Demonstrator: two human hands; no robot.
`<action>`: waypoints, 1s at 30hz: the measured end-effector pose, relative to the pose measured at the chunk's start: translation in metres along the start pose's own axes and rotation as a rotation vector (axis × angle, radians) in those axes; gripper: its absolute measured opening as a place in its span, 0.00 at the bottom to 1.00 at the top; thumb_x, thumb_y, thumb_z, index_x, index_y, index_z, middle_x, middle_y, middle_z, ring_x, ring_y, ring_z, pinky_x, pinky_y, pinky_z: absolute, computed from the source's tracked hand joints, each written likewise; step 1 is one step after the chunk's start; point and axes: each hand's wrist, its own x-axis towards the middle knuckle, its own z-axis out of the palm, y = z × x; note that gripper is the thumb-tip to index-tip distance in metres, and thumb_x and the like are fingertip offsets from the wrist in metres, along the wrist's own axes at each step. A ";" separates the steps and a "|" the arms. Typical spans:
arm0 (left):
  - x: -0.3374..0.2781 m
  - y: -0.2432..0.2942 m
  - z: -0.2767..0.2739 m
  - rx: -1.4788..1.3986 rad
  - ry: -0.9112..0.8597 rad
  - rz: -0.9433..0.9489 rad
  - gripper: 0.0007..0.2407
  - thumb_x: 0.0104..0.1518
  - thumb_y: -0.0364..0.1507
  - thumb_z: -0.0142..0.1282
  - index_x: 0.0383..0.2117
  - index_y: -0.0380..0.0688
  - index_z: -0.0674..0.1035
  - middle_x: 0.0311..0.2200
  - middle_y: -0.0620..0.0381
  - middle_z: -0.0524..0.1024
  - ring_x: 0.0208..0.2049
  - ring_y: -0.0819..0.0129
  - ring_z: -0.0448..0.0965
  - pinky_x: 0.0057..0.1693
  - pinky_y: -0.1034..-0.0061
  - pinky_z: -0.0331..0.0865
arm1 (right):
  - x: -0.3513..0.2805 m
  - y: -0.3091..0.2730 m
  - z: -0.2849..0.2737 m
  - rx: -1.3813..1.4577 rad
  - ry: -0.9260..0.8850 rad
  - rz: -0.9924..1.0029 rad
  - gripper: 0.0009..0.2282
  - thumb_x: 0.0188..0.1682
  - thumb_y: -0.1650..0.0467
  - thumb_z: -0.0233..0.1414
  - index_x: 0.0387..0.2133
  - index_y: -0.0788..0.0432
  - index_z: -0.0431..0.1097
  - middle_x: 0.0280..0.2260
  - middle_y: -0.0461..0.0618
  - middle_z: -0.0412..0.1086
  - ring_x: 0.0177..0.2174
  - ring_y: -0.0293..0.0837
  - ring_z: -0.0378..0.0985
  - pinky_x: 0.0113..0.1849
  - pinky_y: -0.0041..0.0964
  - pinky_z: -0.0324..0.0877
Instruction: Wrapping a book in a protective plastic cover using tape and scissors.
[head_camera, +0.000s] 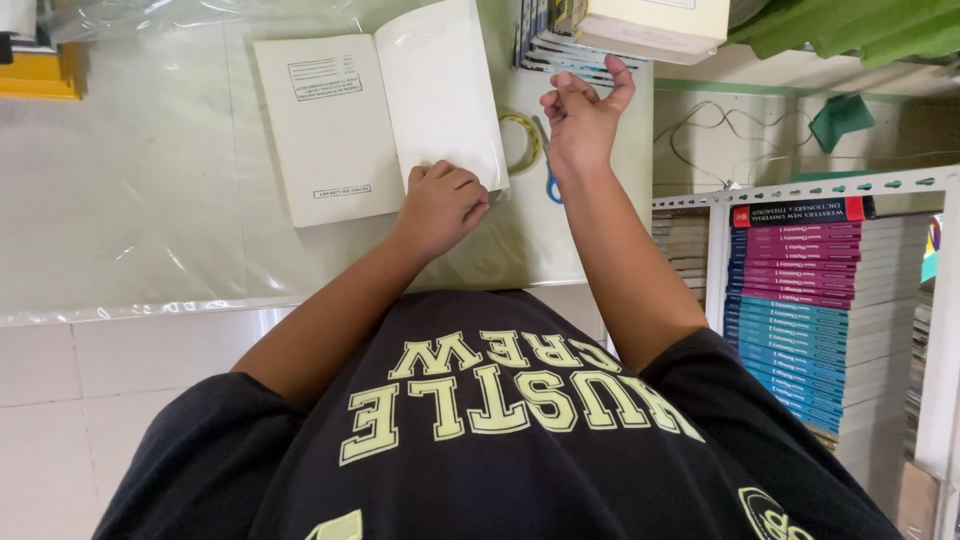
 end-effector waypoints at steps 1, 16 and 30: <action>0.000 0.000 -0.001 0.001 0.000 0.000 0.03 0.53 0.30 0.65 0.30 0.52 0.81 0.35 0.66 0.78 0.42 0.65 0.75 0.51 0.61 0.62 | 0.000 0.000 0.000 0.000 -0.001 0.000 0.26 0.52 0.81 0.53 0.57 0.48 0.48 0.36 0.57 0.73 0.28 0.46 0.74 0.35 0.40 0.71; 0.000 -0.002 -0.002 0.002 -0.039 0.002 0.03 0.53 0.30 0.64 0.31 0.52 0.82 0.37 0.66 0.78 0.43 0.64 0.75 0.50 0.61 0.62 | -0.008 0.008 -0.017 0.013 -0.121 0.094 0.34 0.54 0.82 0.50 0.64 0.34 0.42 0.52 0.62 0.69 0.30 0.42 0.73 0.38 0.37 0.75; 0.033 -0.012 -0.011 -1.051 -0.146 -0.772 0.19 0.63 0.43 0.52 0.37 0.40 0.87 0.36 0.56 0.82 0.39 0.72 0.78 0.50 0.78 0.69 | -0.093 -0.027 0.009 -0.133 -0.481 0.212 0.29 0.53 0.75 0.44 0.66 0.40 0.42 0.54 0.59 0.64 0.25 0.43 0.71 0.24 0.30 0.60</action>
